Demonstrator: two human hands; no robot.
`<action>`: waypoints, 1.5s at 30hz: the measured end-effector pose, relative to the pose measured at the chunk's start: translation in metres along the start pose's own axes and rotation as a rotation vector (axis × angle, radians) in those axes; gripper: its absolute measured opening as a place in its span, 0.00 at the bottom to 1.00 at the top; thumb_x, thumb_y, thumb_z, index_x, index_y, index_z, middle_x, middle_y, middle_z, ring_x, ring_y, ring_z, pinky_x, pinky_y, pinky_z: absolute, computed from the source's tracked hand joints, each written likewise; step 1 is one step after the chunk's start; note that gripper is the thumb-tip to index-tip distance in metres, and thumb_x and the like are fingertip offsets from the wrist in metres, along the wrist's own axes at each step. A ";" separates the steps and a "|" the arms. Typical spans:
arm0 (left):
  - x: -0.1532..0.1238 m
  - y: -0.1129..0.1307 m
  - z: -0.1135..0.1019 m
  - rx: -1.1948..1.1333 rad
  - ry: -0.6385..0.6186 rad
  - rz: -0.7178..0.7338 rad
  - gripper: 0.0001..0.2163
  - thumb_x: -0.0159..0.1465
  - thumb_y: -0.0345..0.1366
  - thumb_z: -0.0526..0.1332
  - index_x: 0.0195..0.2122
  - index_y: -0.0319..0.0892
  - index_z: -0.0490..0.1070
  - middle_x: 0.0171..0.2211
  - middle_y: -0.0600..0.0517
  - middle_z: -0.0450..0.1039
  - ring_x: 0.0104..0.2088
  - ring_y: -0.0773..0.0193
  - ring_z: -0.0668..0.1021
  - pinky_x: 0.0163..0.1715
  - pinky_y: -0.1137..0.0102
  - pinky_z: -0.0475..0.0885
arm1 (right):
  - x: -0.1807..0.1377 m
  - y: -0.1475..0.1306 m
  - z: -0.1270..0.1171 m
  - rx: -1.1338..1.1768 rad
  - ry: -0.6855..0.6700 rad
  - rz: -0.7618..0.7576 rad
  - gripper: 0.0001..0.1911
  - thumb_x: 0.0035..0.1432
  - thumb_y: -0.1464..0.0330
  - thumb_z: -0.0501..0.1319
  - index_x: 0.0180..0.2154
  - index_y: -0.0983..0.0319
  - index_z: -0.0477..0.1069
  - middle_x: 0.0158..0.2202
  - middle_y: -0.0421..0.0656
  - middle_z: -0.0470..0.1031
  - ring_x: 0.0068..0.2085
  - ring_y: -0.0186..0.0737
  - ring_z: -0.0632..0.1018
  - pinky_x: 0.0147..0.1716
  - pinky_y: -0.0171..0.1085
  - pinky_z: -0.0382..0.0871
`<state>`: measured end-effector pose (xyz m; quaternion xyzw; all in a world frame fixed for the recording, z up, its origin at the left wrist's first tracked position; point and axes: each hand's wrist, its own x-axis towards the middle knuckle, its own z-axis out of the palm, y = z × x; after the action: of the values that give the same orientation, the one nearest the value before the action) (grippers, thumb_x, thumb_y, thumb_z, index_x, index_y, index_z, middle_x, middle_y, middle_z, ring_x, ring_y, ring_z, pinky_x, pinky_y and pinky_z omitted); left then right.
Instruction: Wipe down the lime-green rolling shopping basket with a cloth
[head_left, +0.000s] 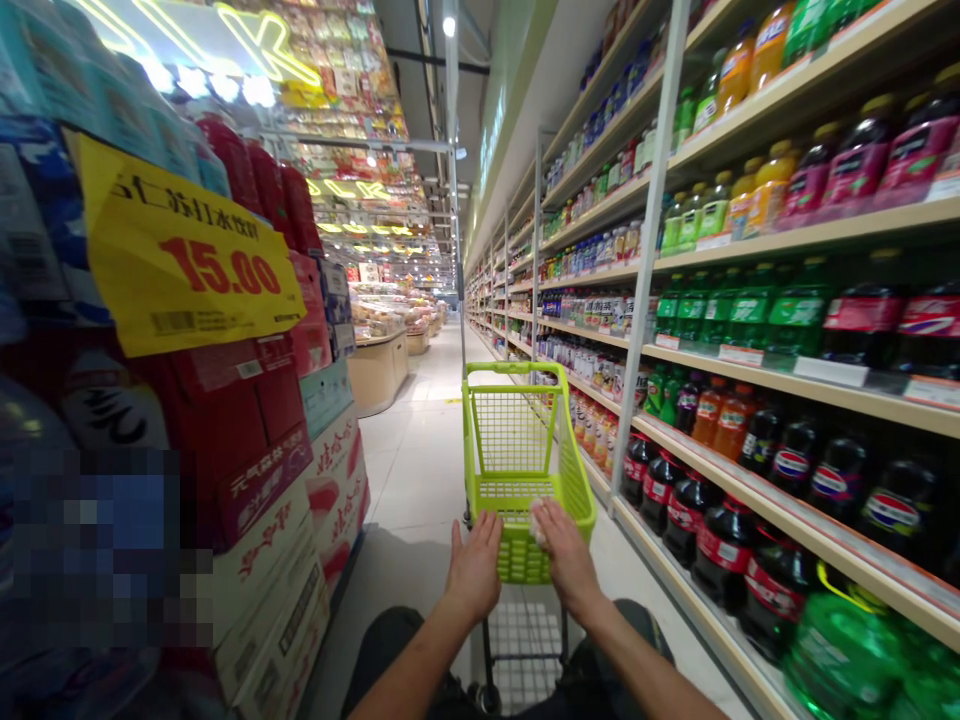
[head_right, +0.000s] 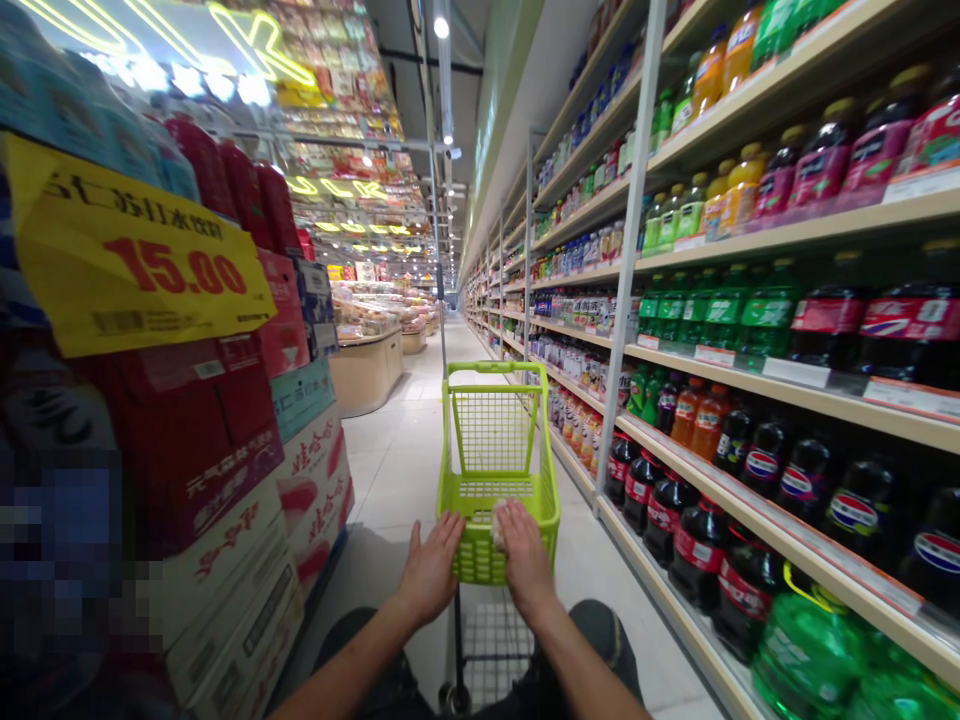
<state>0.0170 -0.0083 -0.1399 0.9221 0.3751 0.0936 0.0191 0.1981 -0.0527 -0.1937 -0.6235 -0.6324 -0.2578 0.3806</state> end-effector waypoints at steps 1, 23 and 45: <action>0.000 0.000 -0.001 0.002 -0.003 0.004 0.34 0.49 0.30 0.48 0.60 0.37 0.48 0.62 0.47 0.47 0.62 0.58 0.49 0.58 0.47 0.38 | 0.002 -0.011 0.007 0.021 -0.007 -0.035 0.28 0.52 0.82 0.47 0.54 0.60 0.61 0.54 0.48 0.65 0.56 0.41 0.64 0.51 0.46 0.63; 0.035 0.047 -0.027 -0.377 0.031 -0.136 0.20 0.62 0.39 0.44 0.55 0.47 0.57 0.58 0.50 0.58 0.58 0.57 0.60 0.56 0.46 0.45 | 0.014 -0.023 -0.012 0.088 -0.289 0.157 0.31 0.45 0.81 0.50 0.54 0.64 0.61 0.53 0.50 0.66 0.55 0.47 0.64 0.55 0.55 0.50; 0.037 0.019 -0.001 -0.045 0.236 0.021 0.16 0.65 0.32 0.42 0.50 0.44 0.62 0.54 0.47 0.64 0.55 0.62 0.65 0.58 0.47 0.43 | -0.012 0.030 -0.013 0.082 0.014 0.121 0.39 0.37 0.82 0.45 0.56 0.63 0.54 0.50 0.47 0.67 0.52 0.40 0.67 0.50 0.46 0.64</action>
<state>0.0564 0.0038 -0.1310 0.9078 0.3630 0.2100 -0.0057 0.2286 -0.0676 -0.2008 -0.6426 -0.6012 -0.2124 0.4250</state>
